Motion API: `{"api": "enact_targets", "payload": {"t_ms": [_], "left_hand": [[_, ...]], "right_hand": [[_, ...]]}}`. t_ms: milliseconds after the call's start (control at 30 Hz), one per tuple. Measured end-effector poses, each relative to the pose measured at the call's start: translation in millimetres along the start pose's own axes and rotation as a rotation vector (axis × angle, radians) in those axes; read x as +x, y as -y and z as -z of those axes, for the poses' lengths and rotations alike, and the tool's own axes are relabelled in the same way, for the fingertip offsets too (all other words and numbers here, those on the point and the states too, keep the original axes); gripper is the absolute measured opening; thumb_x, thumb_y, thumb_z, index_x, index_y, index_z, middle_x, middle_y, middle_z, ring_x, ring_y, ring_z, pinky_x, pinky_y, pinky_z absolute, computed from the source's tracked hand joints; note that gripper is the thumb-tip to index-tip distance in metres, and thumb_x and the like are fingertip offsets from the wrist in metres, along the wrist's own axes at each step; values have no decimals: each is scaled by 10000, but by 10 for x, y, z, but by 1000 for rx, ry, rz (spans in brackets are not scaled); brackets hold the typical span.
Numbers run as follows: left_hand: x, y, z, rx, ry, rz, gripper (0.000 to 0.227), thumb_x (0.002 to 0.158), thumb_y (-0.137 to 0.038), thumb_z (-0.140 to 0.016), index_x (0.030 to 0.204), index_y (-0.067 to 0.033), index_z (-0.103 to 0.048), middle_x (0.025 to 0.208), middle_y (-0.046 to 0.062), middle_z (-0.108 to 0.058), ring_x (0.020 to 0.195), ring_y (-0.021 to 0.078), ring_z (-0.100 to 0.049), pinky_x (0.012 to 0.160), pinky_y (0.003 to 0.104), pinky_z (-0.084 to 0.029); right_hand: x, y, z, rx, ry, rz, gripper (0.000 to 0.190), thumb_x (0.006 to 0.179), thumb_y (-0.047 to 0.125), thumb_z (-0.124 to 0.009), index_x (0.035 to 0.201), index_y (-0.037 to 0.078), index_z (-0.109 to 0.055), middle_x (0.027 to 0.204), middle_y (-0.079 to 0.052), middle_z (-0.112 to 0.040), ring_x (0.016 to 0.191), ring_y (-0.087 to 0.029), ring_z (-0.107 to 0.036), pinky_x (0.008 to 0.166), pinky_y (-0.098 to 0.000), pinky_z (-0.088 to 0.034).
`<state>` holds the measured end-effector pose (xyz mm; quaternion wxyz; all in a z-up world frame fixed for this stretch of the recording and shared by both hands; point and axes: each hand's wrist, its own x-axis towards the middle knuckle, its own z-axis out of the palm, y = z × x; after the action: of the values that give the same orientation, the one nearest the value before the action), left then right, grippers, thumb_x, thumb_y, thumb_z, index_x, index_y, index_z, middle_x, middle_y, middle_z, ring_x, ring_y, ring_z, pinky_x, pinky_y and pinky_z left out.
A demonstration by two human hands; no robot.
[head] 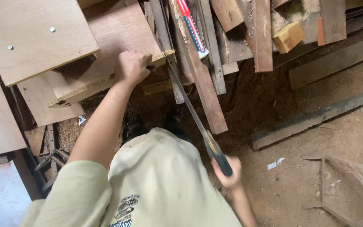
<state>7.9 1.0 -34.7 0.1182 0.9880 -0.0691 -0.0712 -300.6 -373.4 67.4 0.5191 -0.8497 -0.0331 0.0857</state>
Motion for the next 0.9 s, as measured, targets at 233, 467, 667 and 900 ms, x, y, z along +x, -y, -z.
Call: {"api": "enact_targets", "payload": {"t_ms": [233,467,667,900], "left_hand": [[-13,3,28,133,-40,-105,74,911,-226,-740,871,-170,-765,630,10,-676,520,108,-555,435,256,-480],[30,-28,-19,213,-113,-101,75,930,-274,-736,902,-245,-799,666,-42,-704,550,60,-596,454,234,-486],[45,51,-141,254,-161,-131,248,970,-335,-703,755,-225,-758,681,-34,-689,618,85,-627,550,256,-532],[31,-69,120,341,-167,-142,195,783,-444,-770,834,-255,-774,562,-14,-661,529,119,-625,435,288,-526]], "right_hand": [[975,203,-888,170,-42,23,58,806,35,-648,852,21,-681,727,-58,-699,591,-145,-653,554,-272,-538],[-128,102,219,55,67,20,60,830,87,-637,829,59,-690,612,-9,-661,434,-71,-596,415,-228,-461],[129,246,-6,-40,-52,112,68,850,62,-666,870,32,-723,672,-26,-703,542,-122,-689,505,-243,-520],[1110,301,-820,144,-77,46,59,824,2,-660,881,19,-669,733,-45,-681,658,-132,-663,619,-255,-515]]}}
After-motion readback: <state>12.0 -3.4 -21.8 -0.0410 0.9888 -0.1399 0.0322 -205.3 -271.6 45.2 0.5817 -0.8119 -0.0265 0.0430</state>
